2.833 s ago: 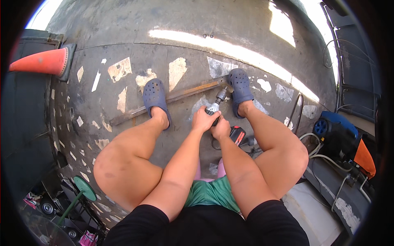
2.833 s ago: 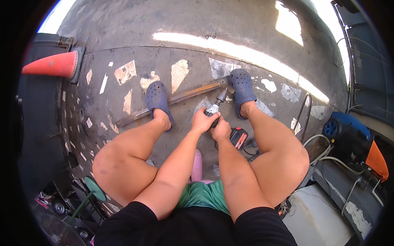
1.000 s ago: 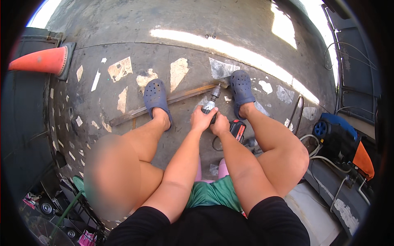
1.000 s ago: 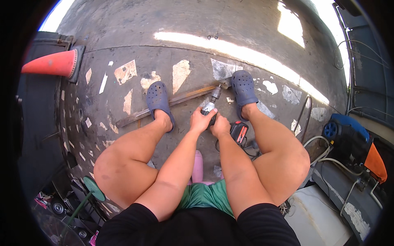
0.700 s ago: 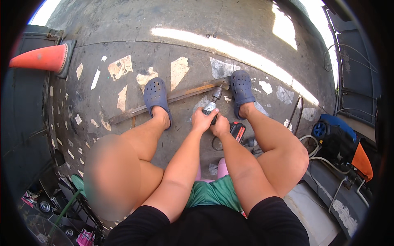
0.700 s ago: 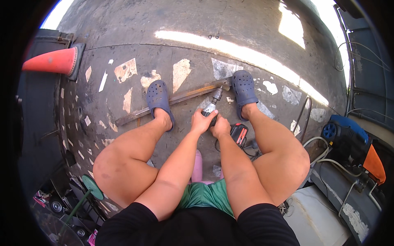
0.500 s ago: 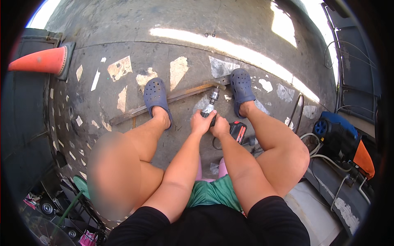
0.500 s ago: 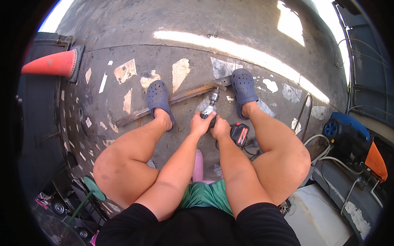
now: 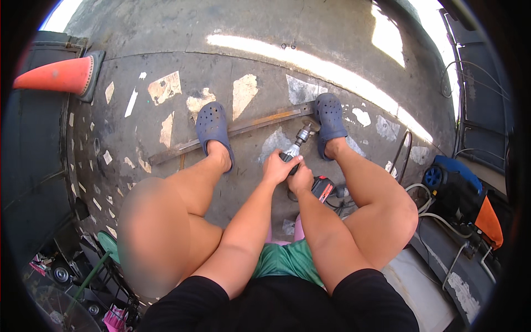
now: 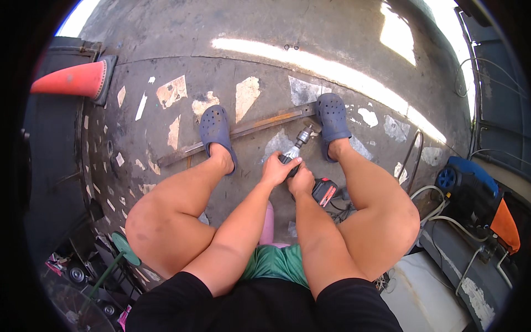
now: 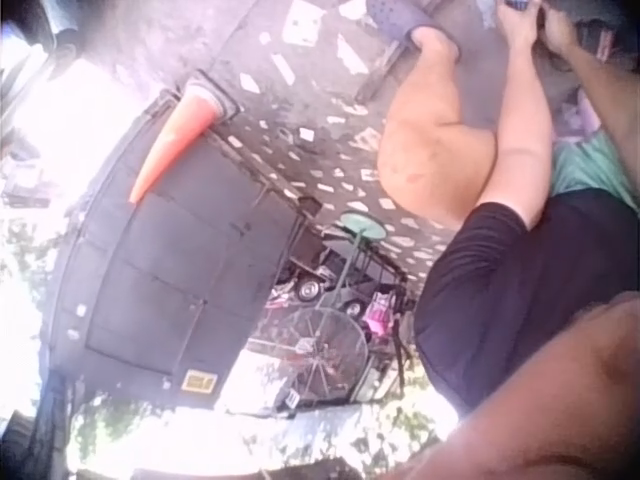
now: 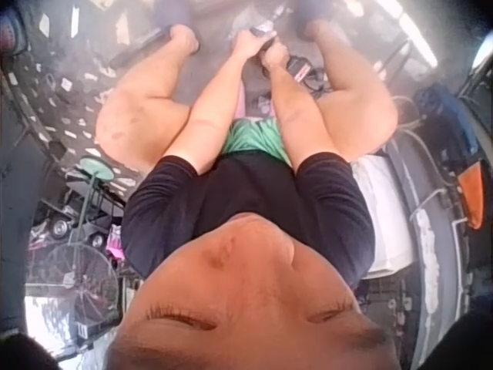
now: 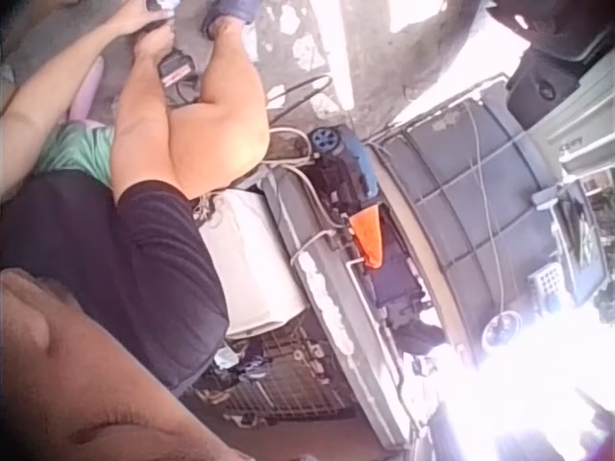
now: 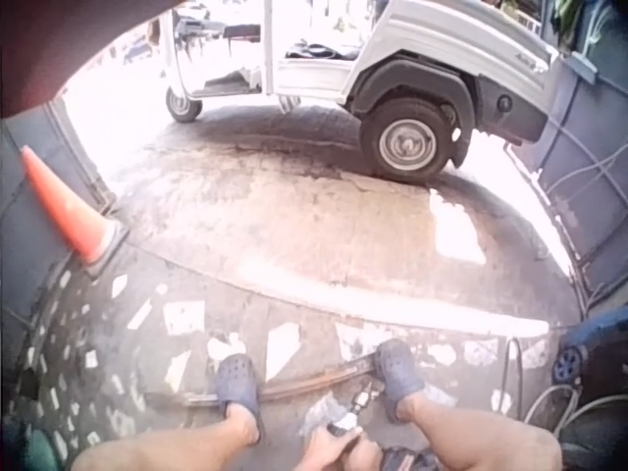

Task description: Using a power drill to make a hole in a metal bar.

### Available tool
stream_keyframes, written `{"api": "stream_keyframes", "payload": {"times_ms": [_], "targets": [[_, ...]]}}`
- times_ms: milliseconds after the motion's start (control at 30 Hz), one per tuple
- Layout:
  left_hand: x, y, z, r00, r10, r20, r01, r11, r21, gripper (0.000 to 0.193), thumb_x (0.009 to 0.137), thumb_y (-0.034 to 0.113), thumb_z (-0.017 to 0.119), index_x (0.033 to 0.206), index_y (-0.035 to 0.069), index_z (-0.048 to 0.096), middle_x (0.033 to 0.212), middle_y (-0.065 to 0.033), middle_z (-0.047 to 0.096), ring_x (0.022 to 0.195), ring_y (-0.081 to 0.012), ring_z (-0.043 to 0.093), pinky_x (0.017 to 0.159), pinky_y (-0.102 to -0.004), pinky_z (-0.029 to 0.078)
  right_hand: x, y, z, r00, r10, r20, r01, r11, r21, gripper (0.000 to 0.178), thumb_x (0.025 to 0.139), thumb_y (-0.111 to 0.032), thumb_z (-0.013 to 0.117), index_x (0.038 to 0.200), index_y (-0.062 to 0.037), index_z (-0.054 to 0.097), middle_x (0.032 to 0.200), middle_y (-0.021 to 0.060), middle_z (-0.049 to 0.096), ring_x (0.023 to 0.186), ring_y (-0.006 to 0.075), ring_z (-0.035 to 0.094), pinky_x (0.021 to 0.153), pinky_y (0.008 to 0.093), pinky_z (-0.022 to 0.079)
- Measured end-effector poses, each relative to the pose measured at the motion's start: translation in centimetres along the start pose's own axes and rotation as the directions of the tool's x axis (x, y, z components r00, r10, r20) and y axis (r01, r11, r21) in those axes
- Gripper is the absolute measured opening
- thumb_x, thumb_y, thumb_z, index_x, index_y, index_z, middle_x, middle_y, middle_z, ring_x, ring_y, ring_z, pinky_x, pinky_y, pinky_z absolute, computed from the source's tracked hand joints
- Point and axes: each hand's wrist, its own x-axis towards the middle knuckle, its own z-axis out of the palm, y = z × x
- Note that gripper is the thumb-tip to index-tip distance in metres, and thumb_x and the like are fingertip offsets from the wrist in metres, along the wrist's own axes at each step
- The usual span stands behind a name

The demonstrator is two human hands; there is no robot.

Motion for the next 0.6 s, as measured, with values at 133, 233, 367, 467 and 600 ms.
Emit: {"api": "stream_keyframes", "payload": {"times_ms": [133,233,367,467,600], "targets": [[0.9,0.8,-0.3,0.999,0.0,-0.05,-0.004,0.997,-0.079,0.095,0.072,0.065,0.086,0.126,-0.011,0.065,0.114,-0.0296,0.073,0.109,-0.0384,0.073,0.095,-0.0447,0.055,1.7,-0.8,-0.7,0.996,-0.072,0.054,0.08,0.983,-0.164,0.053,0.082,-0.037,0.079,0.123,-0.0057,0.07,0.111,0.0263,0.074,0.108,0.043,0.071,0.097,0.0499,0.056],[1.2,0.5,-0.5,0.992,-0.046,-0.122,0.024,0.985,-0.169,0.09,0.073,0.064,0.086,0.123,-0.009,0.067,0.112,-0.0304,0.073,0.108,-0.0411,0.072,0.093,-0.0461,0.055,2.7,-1.5,-1.5,0.98,-0.137,0.145,0.169,0.957,-0.235,0.047,0.082,-0.036,0.078,0.116,-0.0053,0.073,0.11,0.0267,0.075,0.107,0.0423,0.072,0.094,0.0506,0.057],[1.5,0.2,-1.2,0.987,-0.065,-0.146,0.042,0.987,-0.155,0.086,0.075,0.064,0.083,0.121,-0.007,0.067,0.111,-0.0309,0.073,0.108,-0.0437,0.072,0.094,-0.0481,0.055,3.1,-2.4,-1.8,0.969,-0.162,0.186,0.212,0.933,-0.29,0.043,0.082,-0.032,0.078,0.114,-0.0047,0.075,0.108,0.0266,0.075,0.104,0.0425,0.073,0.093,0.0513,0.058],[1.9,0.7,-1.5,0.988,-0.051,-0.143,0.038,0.995,-0.091,0.088,0.076,0.063,0.081,0.124,-0.009,0.066,0.114,-0.0312,0.072,0.111,-0.0428,0.071,0.097,-0.0463,0.053,3.1,-2.6,-1.6,0.975,-0.189,0.119,0.214,0.943,-0.256,0.04,0.082,-0.032,0.077,0.11,-0.0043,0.076,0.107,0.0268,0.075,0.103,0.0427,0.073,0.093,0.0515,0.058],[2.1,1.0,-1.5,0.99,-0.089,-0.114,0.08,0.994,-0.08,0.087,0.076,0.06,0.08,0.126,-0.009,0.065,0.118,-0.0313,0.071,0.115,-0.0427,0.069,0.1,-0.0454,0.052,3.3,-2.6,-1.1,0.976,-0.166,0.139,0.2,0.937,-0.286,0.039,0.082,-0.031,0.077,0.109,-0.0037,0.076,0.107,0.027,0.075,0.105,0.0428,0.072,0.093,0.0514,0.058]]}}
